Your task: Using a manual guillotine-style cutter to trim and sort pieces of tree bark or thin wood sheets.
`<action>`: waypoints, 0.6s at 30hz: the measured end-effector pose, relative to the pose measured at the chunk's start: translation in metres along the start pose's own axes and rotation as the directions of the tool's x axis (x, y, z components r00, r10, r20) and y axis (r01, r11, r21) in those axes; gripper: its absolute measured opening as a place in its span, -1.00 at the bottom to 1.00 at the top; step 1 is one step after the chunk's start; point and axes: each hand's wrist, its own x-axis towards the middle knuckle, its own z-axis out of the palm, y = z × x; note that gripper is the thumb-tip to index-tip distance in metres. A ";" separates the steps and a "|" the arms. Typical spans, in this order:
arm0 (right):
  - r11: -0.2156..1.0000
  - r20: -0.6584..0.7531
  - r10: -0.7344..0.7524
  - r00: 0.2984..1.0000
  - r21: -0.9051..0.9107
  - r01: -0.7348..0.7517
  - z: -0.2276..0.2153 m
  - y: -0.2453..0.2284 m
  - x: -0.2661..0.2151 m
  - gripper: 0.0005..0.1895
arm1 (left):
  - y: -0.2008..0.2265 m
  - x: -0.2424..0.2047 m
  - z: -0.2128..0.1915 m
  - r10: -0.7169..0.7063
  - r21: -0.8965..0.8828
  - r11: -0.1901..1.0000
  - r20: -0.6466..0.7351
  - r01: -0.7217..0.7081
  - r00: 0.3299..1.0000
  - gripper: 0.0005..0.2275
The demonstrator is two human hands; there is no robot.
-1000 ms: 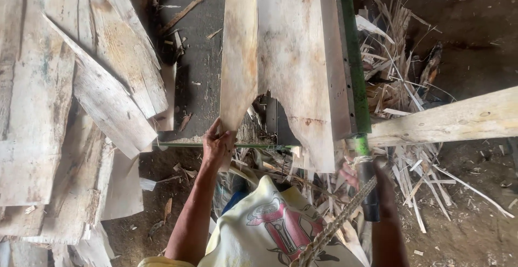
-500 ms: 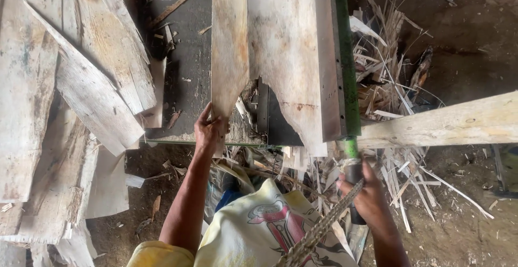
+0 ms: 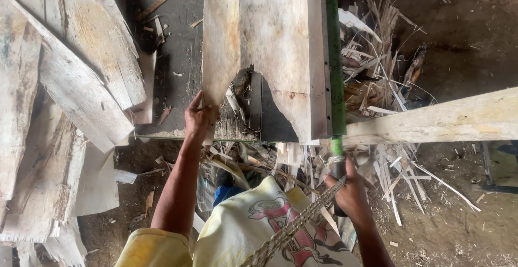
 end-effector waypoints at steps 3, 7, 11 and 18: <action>0.999 0.012 0.034 0.999 0.010 -0.034 -0.008 -0.012 -0.002 -0.11 | -0.002 -0.003 -0.001 0.029 0.011 1.000 -0.031 -0.029 0.999 -0.40; 0.998 -0.001 -0.064 0.998 0.024 0.064 -0.004 -0.011 -0.005 -0.16 | 0.010 -0.004 -0.002 -0.022 0.029 0.999 0.000 0.022 1.000 -0.41; 0.984 -0.044 -0.171 0.984 0.043 0.173 0.010 0.011 0.001 -0.20 | 0.003 0.011 -0.002 0.037 -0.012 0.999 0.022 -0.036 0.999 -0.39; 0.998 -0.050 -0.053 0.997 0.023 0.054 0.013 -0.001 0.004 -0.09 | -0.026 0.035 -0.007 0.111 0.206 0.973 -0.010 -0.107 0.994 -0.38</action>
